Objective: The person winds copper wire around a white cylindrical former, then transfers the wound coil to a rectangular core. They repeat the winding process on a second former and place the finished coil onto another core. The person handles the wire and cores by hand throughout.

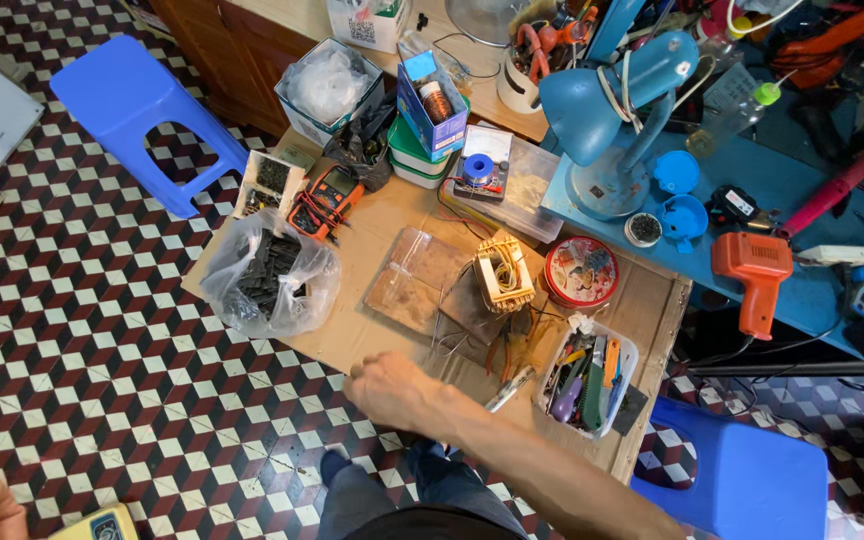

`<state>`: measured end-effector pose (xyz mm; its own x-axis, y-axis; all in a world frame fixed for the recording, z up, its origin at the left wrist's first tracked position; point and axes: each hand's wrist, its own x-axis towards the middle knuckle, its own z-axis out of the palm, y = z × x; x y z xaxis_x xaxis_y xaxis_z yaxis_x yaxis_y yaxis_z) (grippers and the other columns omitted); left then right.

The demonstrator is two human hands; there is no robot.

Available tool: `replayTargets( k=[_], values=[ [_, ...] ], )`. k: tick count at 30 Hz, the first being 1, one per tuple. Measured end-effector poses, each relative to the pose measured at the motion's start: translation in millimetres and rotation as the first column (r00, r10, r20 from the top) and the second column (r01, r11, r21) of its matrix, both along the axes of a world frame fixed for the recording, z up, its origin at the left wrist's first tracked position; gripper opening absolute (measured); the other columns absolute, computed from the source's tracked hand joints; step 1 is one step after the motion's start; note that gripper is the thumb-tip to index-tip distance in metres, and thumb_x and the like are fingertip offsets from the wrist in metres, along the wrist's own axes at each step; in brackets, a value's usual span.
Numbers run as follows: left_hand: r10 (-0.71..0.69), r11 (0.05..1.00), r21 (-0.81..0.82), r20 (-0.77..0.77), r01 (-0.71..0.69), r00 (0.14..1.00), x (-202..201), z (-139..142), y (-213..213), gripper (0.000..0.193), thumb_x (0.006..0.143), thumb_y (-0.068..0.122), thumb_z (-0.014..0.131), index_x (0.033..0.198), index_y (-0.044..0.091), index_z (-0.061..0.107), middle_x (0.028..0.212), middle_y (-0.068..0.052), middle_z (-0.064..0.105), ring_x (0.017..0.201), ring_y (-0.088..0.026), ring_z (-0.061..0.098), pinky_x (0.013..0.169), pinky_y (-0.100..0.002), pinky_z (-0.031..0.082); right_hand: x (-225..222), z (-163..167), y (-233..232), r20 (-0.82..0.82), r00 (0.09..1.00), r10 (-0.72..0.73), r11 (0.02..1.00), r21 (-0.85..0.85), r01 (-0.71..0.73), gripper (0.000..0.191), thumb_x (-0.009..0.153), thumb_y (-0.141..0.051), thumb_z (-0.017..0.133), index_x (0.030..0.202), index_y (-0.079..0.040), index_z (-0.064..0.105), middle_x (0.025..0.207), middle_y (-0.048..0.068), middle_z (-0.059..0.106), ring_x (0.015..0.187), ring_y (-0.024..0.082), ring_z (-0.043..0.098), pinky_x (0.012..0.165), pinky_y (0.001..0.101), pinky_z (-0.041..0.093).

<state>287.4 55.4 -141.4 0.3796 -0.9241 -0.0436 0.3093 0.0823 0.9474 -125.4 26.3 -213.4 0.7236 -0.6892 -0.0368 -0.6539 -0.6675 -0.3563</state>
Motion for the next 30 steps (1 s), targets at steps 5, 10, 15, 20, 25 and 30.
replayTargets(
  k=[5, 10, 15, 20, 25, 30],
  values=[
    [-0.129, 0.991, 0.038, 0.127, 0.125, 0.984, 38, 6, 7, 0.059, 0.094, 0.033, 0.069, 0.125, -0.014, 0.052, 0.087, -0.023, 0.061, 0.058, -0.020, 0.057, 0.041, -0.031, 0.048, 29, 16, 78, -0.050, 0.998, -0.033, 0.999, -0.020, 0.032, 0.014, 0.079, -0.010, 0.068, 0.087, 0.000, 0.064, 0.085, 0.015, 0.071, 0.084, 0.033, 0.071, 0.071, 0.0441, 0.057],
    [-0.317, 0.948, 0.086, 0.287, 0.305, 0.904, 81, 9, 28, 0.055, 0.094, 0.029, 0.068, 0.125, -0.014, 0.051, 0.086, -0.024, 0.061, 0.057, -0.021, 0.059, 0.040, -0.032, 0.051, 57, 47, 121, -0.059, 0.982, -0.178, 0.979, -0.114, 0.170, 0.018, 0.077, -0.009, 0.069, 0.090, 0.002, 0.063, 0.083, 0.014, 0.067, 0.076, 0.029, 0.070, 0.059, 0.0420, 0.054],
    [-0.329, 0.929, 0.026, 0.514, 0.368, 0.793, 108, 13, 60, 0.047, 0.095, 0.018, 0.069, 0.127, -0.011, 0.051, 0.089, -0.025, 0.065, 0.056, -0.021, 0.065, 0.045, -0.035, 0.055, 120, 75, 180, -0.013, 0.982, -0.189, 0.961, -0.209, 0.182, 0.023, 0.077, -0.011, 0.070, 0.093, 0.003, 0.061, 0.082, 0.014, 0.064, 0.073, 0.027, 0.068, 0.056, 0.0376, 0.053],
    [-0.214, 0.972, 0.048, 0.573, 0.229, 0.791, 103, 26, 119, 0.036, 0.098, 0.007, 0.068, 0.127, -0.011, 0.057, 0.101, -0.023, 0.069, 0.066, -0.024, 0.067, 0.051, -0.037, 0.055, 187, 95, 231, 0.141, 0.964, -0.226, 0.942, -0.220, 0.253, 0.040, 0.066, -0.013, 0.071, 0.100, 0.007, 0.062, 0.080, 0.014, 0.063, 0.068, 0.026, 0.066, 0.055, 0.0369, 0.052],
    [-0.243, 0.952, 0.263, 0.337, 0.157, 0.910, 50, 22, 174, 0.038, 0.092, 0.005, 0.070, 0.128, -0.006, 0.061, 0.088, -0.025, 0.069, 0.070, -0.023, 0.069, 0.057, -0.036, 0.055, 228, 118, 265, 0.384, 0.878, -0.285, 0.954, 0.025, 0.299, 0.022, 0.097, -0.013, 0.070, 0.108, 0.004, 0.063, 0.079, 0.011, 0.063, 0.073, 0.026, 0.069, 0.058, 0.0365, 0.053],
    [-0.113, 0.926, 0.348, -0.114, 0.146, 0.987, 29, 36, 197, 0.038, 0.093, 0.013, 0.071, 0.127, 0.001, 0.061, 0.097, -0.011, 0.066, 0.075, -0.015, 0.066, 0.059, -0.028, 0.053, 239, 132, 304, 0.647, 0.625, -0.438, 0.899, 0.339, 0.279, 0.022, 0.103, -0.015, 0.065, 0.114, 0.004, 0.067, 0.088, 0.014, 0.071, 0.078, 0.022, 0.071, 0.067, 0.0315, 0.057]
  ],
)
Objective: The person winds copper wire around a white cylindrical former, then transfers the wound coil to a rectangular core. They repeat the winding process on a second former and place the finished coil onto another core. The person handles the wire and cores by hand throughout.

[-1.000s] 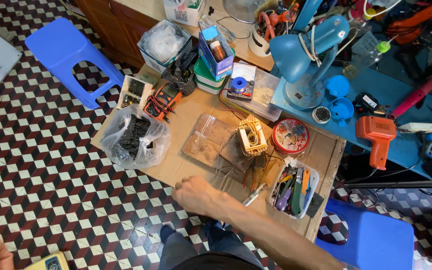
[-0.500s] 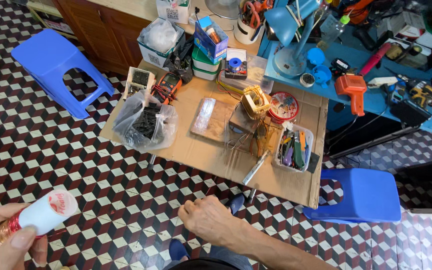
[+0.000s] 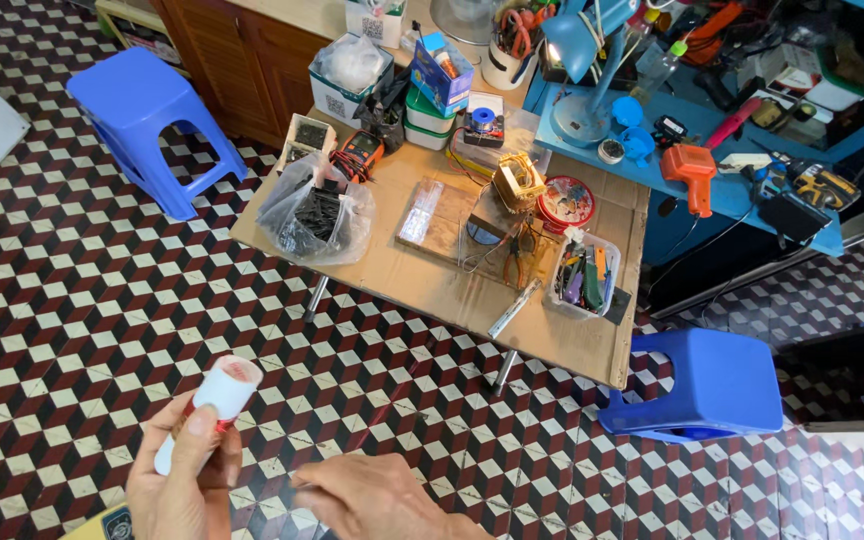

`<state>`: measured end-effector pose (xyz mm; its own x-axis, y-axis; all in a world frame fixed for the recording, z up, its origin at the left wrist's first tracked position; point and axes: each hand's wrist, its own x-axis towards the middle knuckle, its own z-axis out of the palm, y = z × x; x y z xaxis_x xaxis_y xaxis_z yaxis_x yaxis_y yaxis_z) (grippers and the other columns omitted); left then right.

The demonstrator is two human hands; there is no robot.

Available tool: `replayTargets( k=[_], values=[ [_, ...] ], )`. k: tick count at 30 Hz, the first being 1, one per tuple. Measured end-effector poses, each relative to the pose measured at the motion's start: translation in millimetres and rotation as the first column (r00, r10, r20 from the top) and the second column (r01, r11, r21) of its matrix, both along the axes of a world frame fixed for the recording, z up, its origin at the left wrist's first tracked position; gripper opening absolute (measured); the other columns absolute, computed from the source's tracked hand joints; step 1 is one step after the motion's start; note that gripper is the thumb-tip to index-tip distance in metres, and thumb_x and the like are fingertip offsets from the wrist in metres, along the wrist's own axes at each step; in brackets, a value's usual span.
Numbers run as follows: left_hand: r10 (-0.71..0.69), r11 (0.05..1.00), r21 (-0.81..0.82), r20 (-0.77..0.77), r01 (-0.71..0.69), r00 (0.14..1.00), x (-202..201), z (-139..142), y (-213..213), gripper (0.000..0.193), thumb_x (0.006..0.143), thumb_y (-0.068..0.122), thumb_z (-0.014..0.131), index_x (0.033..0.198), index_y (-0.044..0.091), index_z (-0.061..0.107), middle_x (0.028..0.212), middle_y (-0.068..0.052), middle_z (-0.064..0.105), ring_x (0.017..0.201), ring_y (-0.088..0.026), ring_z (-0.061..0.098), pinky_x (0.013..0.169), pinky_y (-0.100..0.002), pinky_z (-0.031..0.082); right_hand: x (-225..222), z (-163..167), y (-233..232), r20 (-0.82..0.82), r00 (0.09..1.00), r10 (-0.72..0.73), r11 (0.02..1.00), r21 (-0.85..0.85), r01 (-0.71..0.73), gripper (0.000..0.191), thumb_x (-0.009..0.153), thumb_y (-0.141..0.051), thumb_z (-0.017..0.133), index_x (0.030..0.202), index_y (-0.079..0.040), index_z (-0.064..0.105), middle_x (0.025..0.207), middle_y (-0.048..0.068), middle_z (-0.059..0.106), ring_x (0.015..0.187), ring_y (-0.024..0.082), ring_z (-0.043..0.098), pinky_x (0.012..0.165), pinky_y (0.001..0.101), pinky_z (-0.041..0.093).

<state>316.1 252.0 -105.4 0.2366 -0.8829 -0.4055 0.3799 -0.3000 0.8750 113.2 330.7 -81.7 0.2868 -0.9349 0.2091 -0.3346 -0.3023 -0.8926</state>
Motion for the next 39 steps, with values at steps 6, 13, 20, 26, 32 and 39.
replayTargets(
  k=[6, 13, 20, 26, 32, 39],
  values=[
    [-0.805, 0.594, -0.333, -0.234, 0.733, 0.546, -25, 27, 38, 0.036, 0.092, 0.006, 0.072, 0.124, -0.004, 0.058, 0.089, -0.016, 0.067, 0.059, -0.015, 0.061, 0.046, -0.027, 0.047, -87, 10, 3, 0.209, 0.976, -0.060, 0.800, 0.594, -0.077, 0.025, 0.104, -0.020, 0.061, 0.109, 0.000, 0.075, 0.084, 0.001, 0.072, 0.075, 0.009, 0.062, 0.064, 0.0256, 0.048],
    [-0.943, 0.270, 0.158, 0.244, 0.950, 0.228, -140, 26, 74, 0.032, 0.092, 0.033, 0.069, 0.115, 0.011, 0.063, 0.086, 0.001, 0.063, 0.069, -0.003, 0.056, 0.061, -0.021, 0.044, -163, 62, 51, -0.324, 0.912, -0.251, 0.964, 0.004, 0.266, 0.017, 0.098, -0.016, 0.062, 0.096, 0.000, 0.068, 0.079, 0.007, 0.065, 0.066, 0.019, 0.063, 0.060, 0.0343, 0.051],
    [-0.603, 0.774, -0.011, -0.317, 0.633, 0.732, -212, 37, 63, 0.037, 0.093, 0.032, 0.067, 0.117, 0.006, 0.061, 0.079, -0.003, 0.059, 0.062, -0.009, 0.052, 0.055, -0.024, 0.040, -179, 36, 89, -0.511, 0.838, -0.191, 0.977, -0.014, 0.214, 0.006, 0.093, -0.007, 0.060, 0.090, -0.003, 0.064, 0.083, 0.009, 0.062, 0.070, 0.028, 0.066, 0.061, 0.0398, 0.051],
    [-0.991, 0.122, 0.016, 0.064, 0.992, 0.121, -218, 35, 68, 0.034, 0.095, 0.033, 0.069, 0.115, 0.007, 0.061, 0.079, 0.000, 0.057, 0.063, -0.006, 0.048, 0.052, -0.023, 0.037, -245, 35, 59, -0.554, 0.733, -0.395, 0.918, -0.266, 0.295, 0.009, 0.092, -0.010, 0.061, 0.098, -0.005, 0.066, 0.082, 0.009, 0.062, 0.075, 0.031, 0.066, 0.061, 0.0419, 0.051],
    [-0.681, 0.732, 0.034, -0.003, 0.680, 0.733, -274, 5, 14, 0.032, 0.093, 0.031, 0.067, 0.113, 0.006, 0.062, 0.082, -0.004, 0.065, 0.063, -0.011, 0.057, 0.057, -0.026, 0.047, -238, 14, 52, -0.542, 0.808, -0.230, 0.964, -0.016, 0.264, 0.011, 0.093, -0.016, 0.065, 0.098, -0.006, 0.066, 0.087, 0.010, 0.065, 0.076, 0.030, 0.068, 0.061, 0.0426, 0.050],
    [-0.909, 0.371, -0.104, -0.242, 0.923, 0.338, -288, -3, -31, 0.034, 0.094, 0.032, 0.068, 0.113, 0.004, 0.064, 0.087, -0.004, 0.066, 0.066, -0.010, 0.058, 0.057, -0.025, 0.045, -306, 5, -35, -0.428, 0.867, -0.257, 0.959, -0.005, 0.282, 0.023, 0.086, -0.015, 0.069, 0.108, -0.008, 0.071, 0.096, 0.012, 0.071, 0.083, 0.034, 0.069, 0.070, 0.0426, 0.054]
  ],
)
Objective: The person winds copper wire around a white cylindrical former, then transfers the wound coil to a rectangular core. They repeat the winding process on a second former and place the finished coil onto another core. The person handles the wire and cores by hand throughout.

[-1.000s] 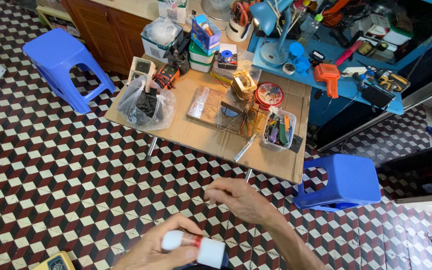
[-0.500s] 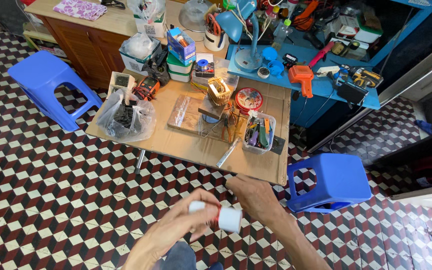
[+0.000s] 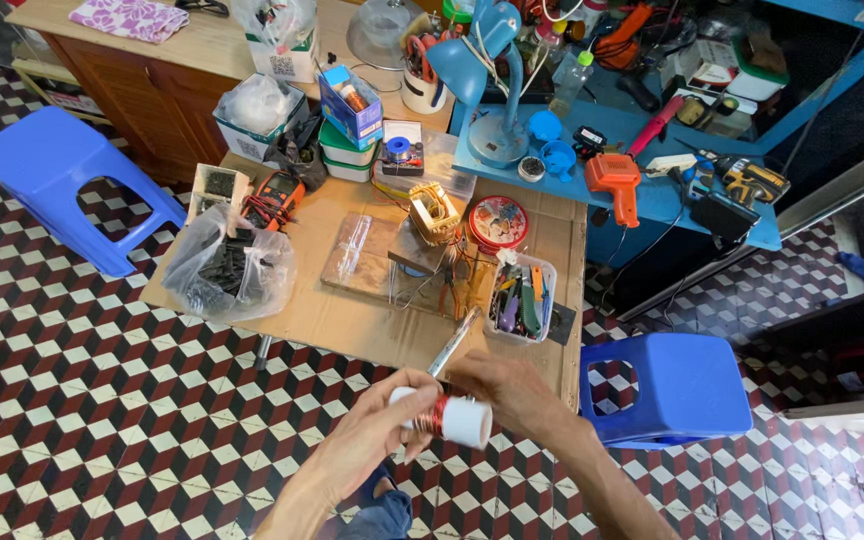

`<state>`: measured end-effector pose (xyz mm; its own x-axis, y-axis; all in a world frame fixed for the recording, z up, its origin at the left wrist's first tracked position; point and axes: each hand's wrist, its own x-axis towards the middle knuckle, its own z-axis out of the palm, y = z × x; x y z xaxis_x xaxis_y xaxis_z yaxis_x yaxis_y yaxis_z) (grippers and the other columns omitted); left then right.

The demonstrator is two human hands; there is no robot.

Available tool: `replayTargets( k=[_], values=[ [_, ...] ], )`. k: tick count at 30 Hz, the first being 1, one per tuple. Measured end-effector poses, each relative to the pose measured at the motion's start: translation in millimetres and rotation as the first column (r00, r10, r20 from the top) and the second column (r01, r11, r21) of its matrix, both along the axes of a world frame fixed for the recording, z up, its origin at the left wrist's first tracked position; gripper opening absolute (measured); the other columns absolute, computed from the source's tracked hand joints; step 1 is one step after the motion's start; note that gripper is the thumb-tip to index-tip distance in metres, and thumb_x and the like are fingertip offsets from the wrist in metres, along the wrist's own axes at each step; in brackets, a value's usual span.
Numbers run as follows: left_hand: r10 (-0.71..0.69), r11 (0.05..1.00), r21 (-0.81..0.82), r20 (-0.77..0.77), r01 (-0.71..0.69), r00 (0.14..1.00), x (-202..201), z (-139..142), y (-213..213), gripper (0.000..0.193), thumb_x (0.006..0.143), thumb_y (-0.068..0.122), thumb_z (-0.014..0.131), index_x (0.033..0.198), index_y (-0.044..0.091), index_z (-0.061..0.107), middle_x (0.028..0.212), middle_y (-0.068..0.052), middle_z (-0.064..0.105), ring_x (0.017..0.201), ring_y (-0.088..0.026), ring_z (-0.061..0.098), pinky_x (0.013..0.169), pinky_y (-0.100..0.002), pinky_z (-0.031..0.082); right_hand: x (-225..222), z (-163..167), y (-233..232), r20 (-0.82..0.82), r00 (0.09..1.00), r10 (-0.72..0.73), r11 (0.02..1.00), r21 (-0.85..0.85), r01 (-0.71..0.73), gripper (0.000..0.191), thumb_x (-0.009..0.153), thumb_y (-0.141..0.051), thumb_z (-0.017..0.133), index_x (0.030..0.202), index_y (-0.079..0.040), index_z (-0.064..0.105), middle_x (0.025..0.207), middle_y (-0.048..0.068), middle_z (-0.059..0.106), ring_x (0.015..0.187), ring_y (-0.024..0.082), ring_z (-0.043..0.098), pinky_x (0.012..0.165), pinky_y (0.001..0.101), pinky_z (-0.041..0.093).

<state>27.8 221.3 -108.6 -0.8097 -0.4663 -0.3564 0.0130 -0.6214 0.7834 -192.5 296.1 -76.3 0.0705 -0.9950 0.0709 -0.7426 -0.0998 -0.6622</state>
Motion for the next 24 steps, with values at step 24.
replayTargets(
  k=[24],
  values=[
    [0.544, 0.614, -0.737, 0.138, -0.281, 0.827, -142, -61, -135, 0.032, 0.095, 0.031, 0.069, 0.107, 0.002, 0.065, 0.092, -0.008, 0.071, 0.082, -0.018, 0.069, 0.071, -0.035, 0.056, -60, -57, -105, -0.264, 0.954, -0.139, 0.961, 0.197, 0.194, 0.020, 0.096, -0.023, 0.060, 0.111, -0.013, 0.070, 0.097, 0.006, 0.069, 0.073, 0.030, 0.069, 0.061, 0.0429, 0.056]
  ],
)
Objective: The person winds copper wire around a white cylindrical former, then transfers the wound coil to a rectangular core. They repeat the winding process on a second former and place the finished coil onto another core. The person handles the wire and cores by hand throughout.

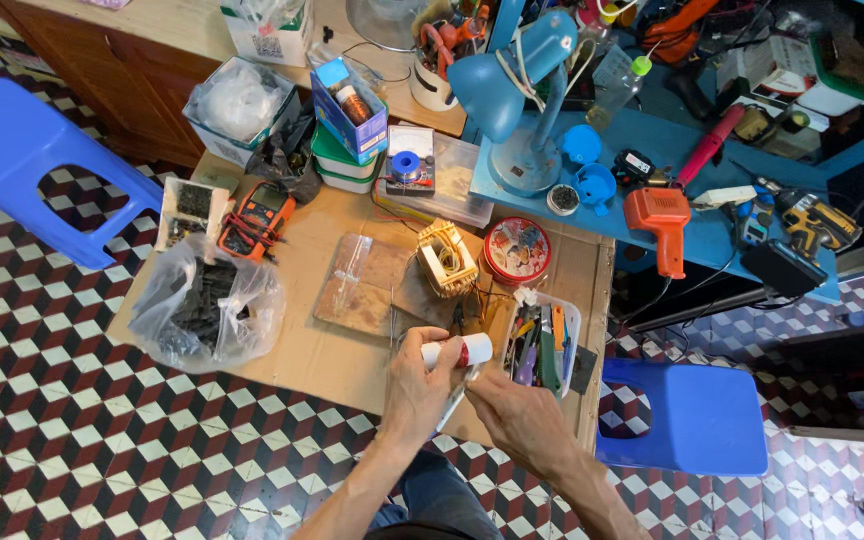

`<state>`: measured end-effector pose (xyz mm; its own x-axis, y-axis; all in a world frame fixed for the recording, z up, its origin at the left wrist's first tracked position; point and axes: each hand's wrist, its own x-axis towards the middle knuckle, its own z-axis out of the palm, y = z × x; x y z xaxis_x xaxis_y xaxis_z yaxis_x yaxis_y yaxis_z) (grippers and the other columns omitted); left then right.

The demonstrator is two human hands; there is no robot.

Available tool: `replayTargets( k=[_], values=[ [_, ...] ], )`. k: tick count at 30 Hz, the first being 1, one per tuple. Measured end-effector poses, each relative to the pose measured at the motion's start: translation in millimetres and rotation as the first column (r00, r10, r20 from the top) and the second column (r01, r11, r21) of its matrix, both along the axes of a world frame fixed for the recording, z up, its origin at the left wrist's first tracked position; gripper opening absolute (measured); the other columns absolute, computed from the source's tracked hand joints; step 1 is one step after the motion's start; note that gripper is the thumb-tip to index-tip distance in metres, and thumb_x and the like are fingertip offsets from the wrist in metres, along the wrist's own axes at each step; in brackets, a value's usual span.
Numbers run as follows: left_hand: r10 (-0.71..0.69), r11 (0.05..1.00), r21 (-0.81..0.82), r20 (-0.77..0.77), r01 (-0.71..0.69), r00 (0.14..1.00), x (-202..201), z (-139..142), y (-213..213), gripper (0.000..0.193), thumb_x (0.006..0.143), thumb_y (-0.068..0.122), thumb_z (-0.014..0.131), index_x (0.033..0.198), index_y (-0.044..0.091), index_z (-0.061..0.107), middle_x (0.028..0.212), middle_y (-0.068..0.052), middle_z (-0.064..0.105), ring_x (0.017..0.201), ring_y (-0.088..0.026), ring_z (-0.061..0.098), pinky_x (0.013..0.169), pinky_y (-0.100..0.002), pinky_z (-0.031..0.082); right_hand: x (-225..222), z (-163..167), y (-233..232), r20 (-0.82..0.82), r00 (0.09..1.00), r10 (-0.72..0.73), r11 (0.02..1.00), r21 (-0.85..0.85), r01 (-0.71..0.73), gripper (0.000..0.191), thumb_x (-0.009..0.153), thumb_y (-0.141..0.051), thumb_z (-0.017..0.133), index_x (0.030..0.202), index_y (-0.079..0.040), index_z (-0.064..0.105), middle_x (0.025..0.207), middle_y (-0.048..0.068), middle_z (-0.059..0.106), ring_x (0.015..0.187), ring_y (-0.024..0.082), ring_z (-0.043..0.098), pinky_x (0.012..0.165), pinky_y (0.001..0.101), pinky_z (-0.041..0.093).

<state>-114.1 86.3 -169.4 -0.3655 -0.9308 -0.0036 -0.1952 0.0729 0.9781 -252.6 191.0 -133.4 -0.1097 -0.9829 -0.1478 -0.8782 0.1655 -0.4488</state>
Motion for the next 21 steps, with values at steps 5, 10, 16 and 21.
replayTargets(
  k=[5, 10, 16, 21],
  values=[
    [0.040, 0.843, 0.500, -0.423, 0.197, 0.905, -31, 14, -34, 0.033, 0.096, 0.034, 0.066, 0.109, 0.004, 0.067, 0.082, -0.005, 0.070, 0.064, -0.011, 0.063, 0.056, -0.027, 0.052, -54, -17, -39, 0.260, 0.965, 0.024, 0.947, -0.315, 0.061, 0.016, 0.094, -0.013, 0.065, 0.108, -0.007, 0.070, 0.108, 0.007, 0.075, 0.096, 0.027, 0.074, 0.082, 0.0370, 0.059],
    [-0.346, 0.529, 0.624, -0.461, 0.576, 0.817, -35, 23, -71, 0.035, 0.094, 0.033, 0.072, 0.106, 0.001, 0.067, 0.081, -0.006, 0.069, 0.061, -0.009, 0.063, 0.051, -0.026, 0.052, -112, -1, -85, 0.287, 0.950, 0.125, 0.935, -0.355, -0.016, 0.020, 0.091, -0.012, 0.069, 0.109, -0.005, 0.070, 0.107, 0.010, 0.074, 0.098, 0.028, 0.073, 0.087, 0.0378, 0.056],
    [-0.506, 0.626, 0.599, -0.173, 0.498, 0.845, -71, 11, -92, 0.038, 0.091, 0.032, 0.073, 0.115, 0.004, 0.067, 0.083, -0.003, 0.072, 0.062, -0.008, 0.065, 0.052, -0.025, 0.057, -125, 22, -111, 0.142, 0.977, 0.162, 0.936, -0.334, -0.107, 0.017, 0.092, -0.010, 0.067, 0.108, -0.003, 0.066, 0.104, 0.011, 0.072, 0.095, 0.030, 0.071, 0.082, 0.0391, 0.056],
    [-0.377, 0.725, 0.559, -0.166, 0.402, 0.911, -103, -5, -107, 0.038, 0.096, 0.034, 0.064, 0.116, 0.003, 0.074, 0.080, -0.003, 0.069, 0.057, -0.009, 0.064, 0.050, -0.025, 0.055, -129, 21, -116, 0.069, 0.995, 0.070, 0.917, -0.397, -0.037, 0.014, 0.091, -0.009, 0.067, 0.103, -0.002, 0.066, 0.106, 0.011, 0.071, 0.096, 0.030, 0.070, 0.083, 0.0394, 0.056]
  ],
)
